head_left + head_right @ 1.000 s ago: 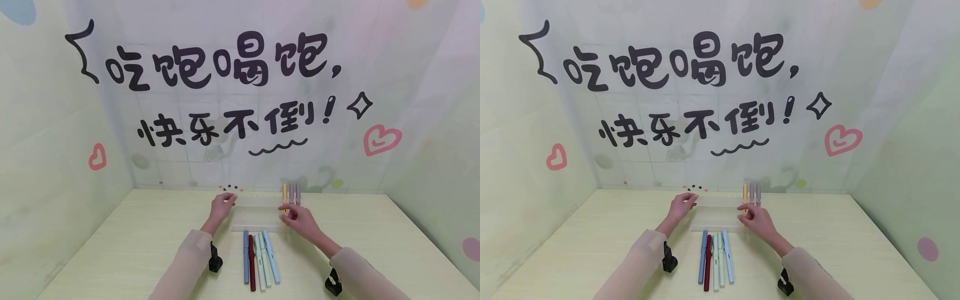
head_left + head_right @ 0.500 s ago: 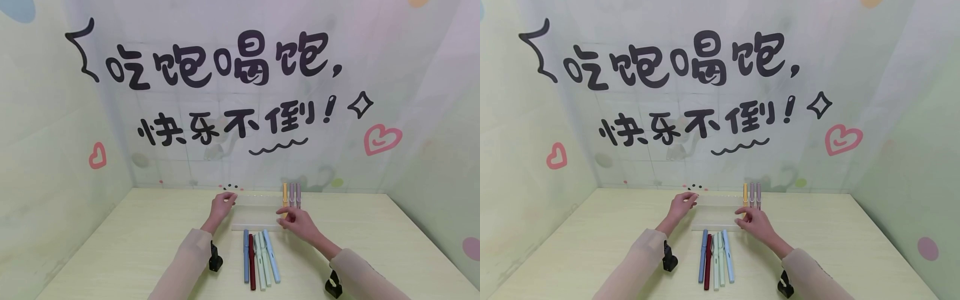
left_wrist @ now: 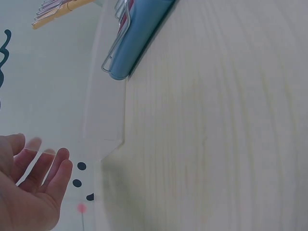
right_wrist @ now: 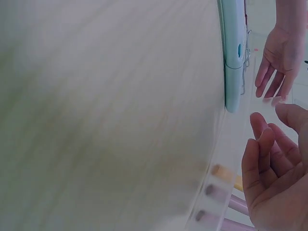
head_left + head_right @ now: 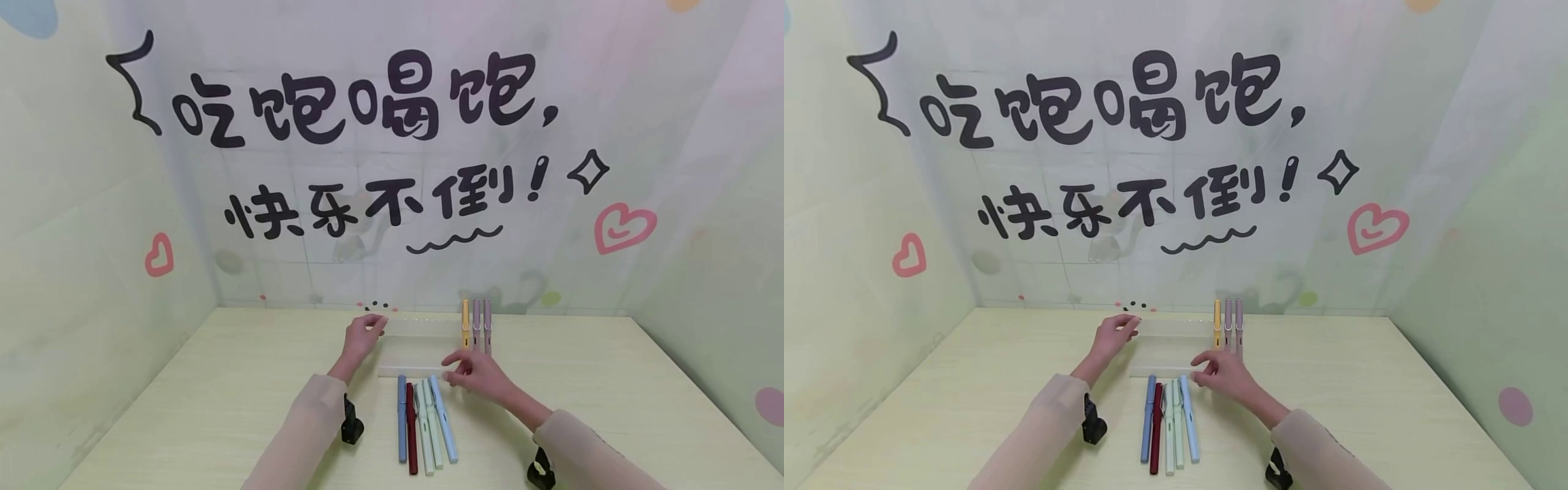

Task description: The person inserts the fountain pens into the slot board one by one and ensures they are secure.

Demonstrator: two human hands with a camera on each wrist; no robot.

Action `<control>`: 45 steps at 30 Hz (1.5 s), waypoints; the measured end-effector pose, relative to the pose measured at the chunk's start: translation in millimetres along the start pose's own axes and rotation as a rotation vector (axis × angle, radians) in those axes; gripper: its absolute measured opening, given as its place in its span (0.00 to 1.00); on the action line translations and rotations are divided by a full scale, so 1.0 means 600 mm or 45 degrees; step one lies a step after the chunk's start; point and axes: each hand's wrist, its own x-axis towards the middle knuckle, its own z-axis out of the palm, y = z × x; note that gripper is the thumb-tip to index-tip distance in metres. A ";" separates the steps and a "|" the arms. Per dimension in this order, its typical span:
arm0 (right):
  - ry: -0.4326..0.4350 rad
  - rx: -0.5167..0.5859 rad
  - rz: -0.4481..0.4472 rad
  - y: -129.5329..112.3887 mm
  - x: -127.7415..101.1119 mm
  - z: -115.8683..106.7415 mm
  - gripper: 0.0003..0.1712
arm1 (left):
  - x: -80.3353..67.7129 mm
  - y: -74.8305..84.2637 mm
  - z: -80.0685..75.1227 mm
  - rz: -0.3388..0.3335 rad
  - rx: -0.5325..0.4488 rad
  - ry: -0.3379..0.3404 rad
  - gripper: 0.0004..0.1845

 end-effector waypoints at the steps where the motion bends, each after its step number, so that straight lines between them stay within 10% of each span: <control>1: -0.014 0.001 0.001 0.000 0.000 0.001 0.14 | 0.000 0.000 0.000 0.001 0.001 0.001 0.13; 45: -0.229 -0.184 0.005 -0.012 -0.002 0.024 0.21 | 0.002 -0.006 0.002 -0.007 -0.021 -0.015 0.13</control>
